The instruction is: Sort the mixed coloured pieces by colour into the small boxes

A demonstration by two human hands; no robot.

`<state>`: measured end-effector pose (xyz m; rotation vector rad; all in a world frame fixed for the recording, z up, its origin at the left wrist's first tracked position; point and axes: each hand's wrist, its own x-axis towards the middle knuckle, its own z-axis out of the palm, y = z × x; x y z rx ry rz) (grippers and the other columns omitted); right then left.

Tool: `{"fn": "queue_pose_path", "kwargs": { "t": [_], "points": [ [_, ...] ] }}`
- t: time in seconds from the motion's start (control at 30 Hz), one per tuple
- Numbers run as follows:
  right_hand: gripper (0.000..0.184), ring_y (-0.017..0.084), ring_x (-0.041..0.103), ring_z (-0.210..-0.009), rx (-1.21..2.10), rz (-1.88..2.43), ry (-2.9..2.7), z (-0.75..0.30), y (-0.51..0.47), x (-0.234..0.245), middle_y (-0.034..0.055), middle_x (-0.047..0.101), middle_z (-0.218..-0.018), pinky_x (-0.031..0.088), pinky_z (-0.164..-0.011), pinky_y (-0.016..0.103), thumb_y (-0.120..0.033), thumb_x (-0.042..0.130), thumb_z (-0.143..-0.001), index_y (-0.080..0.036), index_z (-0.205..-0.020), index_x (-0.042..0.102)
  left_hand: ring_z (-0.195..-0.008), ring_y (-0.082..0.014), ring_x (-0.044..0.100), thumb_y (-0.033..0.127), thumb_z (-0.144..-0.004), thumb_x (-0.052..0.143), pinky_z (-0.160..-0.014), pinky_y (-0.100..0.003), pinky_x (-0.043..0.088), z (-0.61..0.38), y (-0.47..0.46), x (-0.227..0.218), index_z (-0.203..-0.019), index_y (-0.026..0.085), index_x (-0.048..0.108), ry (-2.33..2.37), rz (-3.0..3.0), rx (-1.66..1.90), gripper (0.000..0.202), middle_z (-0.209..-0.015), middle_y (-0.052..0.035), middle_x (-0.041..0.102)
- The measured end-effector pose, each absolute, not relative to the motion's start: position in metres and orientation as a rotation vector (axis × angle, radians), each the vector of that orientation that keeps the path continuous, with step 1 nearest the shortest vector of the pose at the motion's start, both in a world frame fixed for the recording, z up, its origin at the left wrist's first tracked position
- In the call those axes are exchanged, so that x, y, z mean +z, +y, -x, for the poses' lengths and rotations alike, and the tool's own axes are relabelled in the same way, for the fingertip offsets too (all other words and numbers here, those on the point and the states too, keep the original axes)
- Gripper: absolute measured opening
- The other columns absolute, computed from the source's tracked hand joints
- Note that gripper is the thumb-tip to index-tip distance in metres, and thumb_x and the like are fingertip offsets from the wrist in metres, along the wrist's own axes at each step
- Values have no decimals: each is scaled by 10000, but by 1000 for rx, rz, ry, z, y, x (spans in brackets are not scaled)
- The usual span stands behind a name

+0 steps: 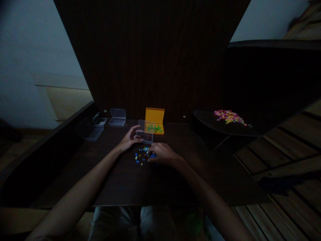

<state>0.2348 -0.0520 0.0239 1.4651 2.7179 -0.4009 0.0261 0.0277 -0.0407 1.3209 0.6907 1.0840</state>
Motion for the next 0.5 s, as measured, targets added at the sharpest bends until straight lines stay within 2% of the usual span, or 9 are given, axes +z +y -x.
{"fn": "queue_pose_path", "kwargs": {
  "t": [0.2,0.5],
  "points": [
    [308,230,611,-984,-445,-1489,2693,-229,-58,28,52,630,-1083,430,-783,301,-379,698,-851,-241,-1125,669,-979,-189,627,151,-628,798,-944,-395,508,-26,28,-41,-1309,237,460,689,-1333,1078,765,-1176,-58,578],
    [340,223,600,-977,-453,-1517,2701,-227,-60,23,56,617,-1105,426,-815,316,-431,639,-885,-240,-1167,649,-935,-168,630,145,-624,805,-908,-367,525,-25,28,-41,-1287,244,473,699,-1324,1088,749,-1158,-46,587]
  ]
}}
